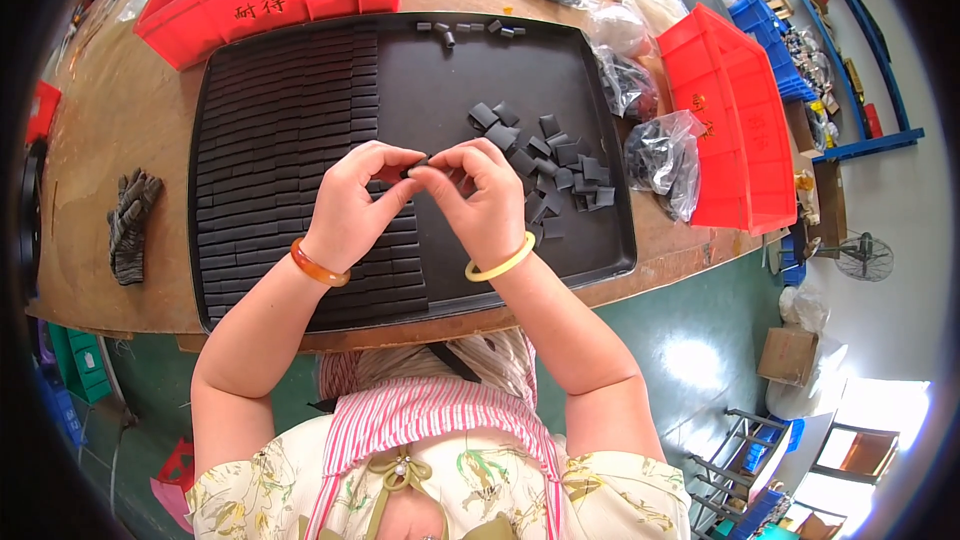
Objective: The person sorts and arranges small black industrial components by hand, placing them into a grooved assembly tray and then packaging them into plastic bags.
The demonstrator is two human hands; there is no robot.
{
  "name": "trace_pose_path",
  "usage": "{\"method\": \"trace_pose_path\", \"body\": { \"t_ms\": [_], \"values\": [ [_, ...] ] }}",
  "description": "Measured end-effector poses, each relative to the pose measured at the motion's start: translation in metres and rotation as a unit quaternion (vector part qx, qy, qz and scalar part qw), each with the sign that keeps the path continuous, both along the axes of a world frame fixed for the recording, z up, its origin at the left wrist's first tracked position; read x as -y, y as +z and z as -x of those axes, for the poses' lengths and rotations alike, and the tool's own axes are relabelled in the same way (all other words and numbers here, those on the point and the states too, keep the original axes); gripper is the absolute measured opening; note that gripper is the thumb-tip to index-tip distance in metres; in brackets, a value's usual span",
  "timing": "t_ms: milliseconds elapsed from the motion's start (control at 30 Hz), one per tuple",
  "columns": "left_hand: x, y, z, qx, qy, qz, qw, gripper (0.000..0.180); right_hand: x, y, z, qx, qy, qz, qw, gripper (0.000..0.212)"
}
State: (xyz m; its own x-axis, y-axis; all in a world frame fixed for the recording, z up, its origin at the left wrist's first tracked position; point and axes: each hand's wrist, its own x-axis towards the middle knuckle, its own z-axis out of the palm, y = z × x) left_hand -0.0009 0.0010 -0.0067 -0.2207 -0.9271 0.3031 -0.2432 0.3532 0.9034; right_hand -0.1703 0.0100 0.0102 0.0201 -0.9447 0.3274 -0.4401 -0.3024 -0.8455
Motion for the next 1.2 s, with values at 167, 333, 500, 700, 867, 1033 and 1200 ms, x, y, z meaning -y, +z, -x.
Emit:
{"method": "trace_pose_path", "body": {
  "t_ms": [167, 333, 500, 700, 867, 1033, 1200],
  "values": [
    [0.001, -0.002, -0.002, 0.034, -0.003, 0.039, 0.999, 0.027, -0.001, -0.005, 0.006, 0.013, 0.014, -0.038, 0.999, 0.012],
    [0.005, 0.003, -0.006, -0.002, 0.067, 0.061, 0.996, 0.039, 0.013, -0.016, 0.013, 0.085, 0.003, -0.103, 0.991, 0.014],
    [0.016, 0.006, -0.018, -0.043, 0.169, 0.068, 0.982, 0.028, 0.035, -0.036, -0.001, 0.058, -0.002, -0.207, 0.977, 0.025],
    [0.018, 0.003, -0.022, -0.055, 0.186, 0.04, 0.98, 0.023, 0.042, -0.042, -0.021, -0.22, 0.01, -0.057, 0.974, 0.023],
    [0.016, 0.004, -0.019, -0.053, 0.173, 0.046, 0.982, 0.02, 0.04, -0.027, -0.017, -0.285, 0.024, -0.067, 0.956, 0.021],
    [0.017, 0.001, -0.019, -0.053, 0.18, 0.065, 0.98, 0.02, 0.02, -0.006, 0.02, -0.13, -0.048, 0.035, 0.99, 0.021],
    [0.015, 0.002, -0.017, -0.052, 0.173, 0.062, 0.982, 0.02, 0.002, -0.037, 0.116, -0.37, -0.129, 0.068, 0.918, 0.066]
  ]
}}
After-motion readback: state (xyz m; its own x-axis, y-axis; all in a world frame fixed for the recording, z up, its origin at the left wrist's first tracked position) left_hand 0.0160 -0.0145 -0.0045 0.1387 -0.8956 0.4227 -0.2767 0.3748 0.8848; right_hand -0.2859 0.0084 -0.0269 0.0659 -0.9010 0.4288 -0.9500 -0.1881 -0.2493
